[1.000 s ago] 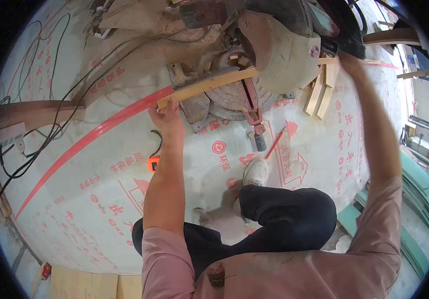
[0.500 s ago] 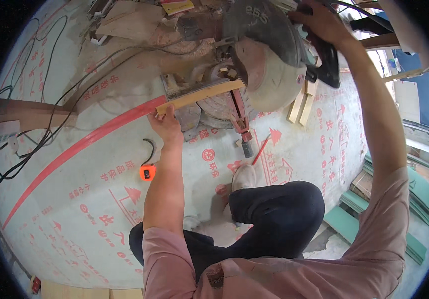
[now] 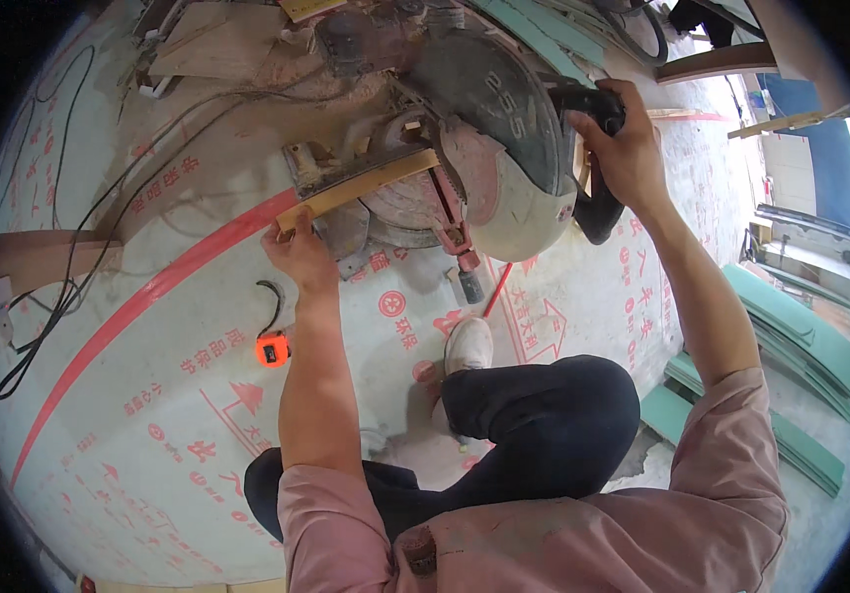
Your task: Measuring and cutting wooden pieces using a miter saw.
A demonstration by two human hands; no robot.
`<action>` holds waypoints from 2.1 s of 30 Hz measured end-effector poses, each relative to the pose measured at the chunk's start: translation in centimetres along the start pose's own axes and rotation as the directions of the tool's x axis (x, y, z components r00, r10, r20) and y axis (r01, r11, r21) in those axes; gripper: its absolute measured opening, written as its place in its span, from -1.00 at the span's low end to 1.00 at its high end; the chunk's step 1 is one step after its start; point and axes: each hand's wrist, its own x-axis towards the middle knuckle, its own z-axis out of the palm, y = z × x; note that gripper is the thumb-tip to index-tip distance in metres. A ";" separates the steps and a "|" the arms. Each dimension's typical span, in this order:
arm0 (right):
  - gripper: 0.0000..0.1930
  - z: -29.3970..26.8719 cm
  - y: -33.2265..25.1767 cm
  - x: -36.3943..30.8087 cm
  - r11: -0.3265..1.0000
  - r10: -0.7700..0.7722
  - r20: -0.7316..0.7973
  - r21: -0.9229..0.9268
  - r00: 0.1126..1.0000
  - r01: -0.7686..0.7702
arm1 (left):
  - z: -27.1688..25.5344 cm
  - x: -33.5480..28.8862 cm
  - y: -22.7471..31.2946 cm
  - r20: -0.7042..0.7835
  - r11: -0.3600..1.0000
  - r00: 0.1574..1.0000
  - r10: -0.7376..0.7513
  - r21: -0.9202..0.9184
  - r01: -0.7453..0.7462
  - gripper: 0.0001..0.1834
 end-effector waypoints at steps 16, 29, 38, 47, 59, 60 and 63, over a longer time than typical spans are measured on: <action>-0.53 1.3 1.1 -2.7 0.998 0.048 0.000 0.034 0.999 -0.048 | -1.0 0.7 -0.3 0.049 0.989 0.998 0.027 0.143 -0.034 -0.57; -0.52 1.7 5.4 -2.7 0.781 0.099 0.155 0.600 0.983 -0.173 | -0.2 0.3 0.1 0.064 0.999 0.998 0.016 0.035 -0.019 -0.61; -0.44 -0.2 1.8 0.5 0.760 0.236 0.224 0.564 0.945 -0.324 | -0.4 0.1 0.6 0.046 0.999 0.999 -0.013 0.045 0.011 -0.58; -0.46 0.4 3.2 0.1 0.782 0.155 0.201 0.574 0.967 -0.244 | -0.3 0.3 0.6 0.043 0.998 0.999 -0.031 0.055 0.029 -0.56; -0.46 1.8 4.9 -2.1 0.830 0.089 0.119 0.540 0.989 -0.140 | -0.5 0.4 0.4 0.056 0.999 0.998 -0.006 0.046 0.004 -0.56; -0.46 1.9 5.1 -2.4 0.818 0.093 0.129 0.556 0.987 -0.150 | -0.5 0.4 0.4 0.055 0.999 0.998 -0.004 0.044 0.002 -0.56; -0.46 2.5 5.9 -2.9 0.844 0.031 0.080 0.532 0.996 -0.069 | -0.7 0.7 0.2 0.039 0.998 0.998 -0.055 0.027 0.054 -0.52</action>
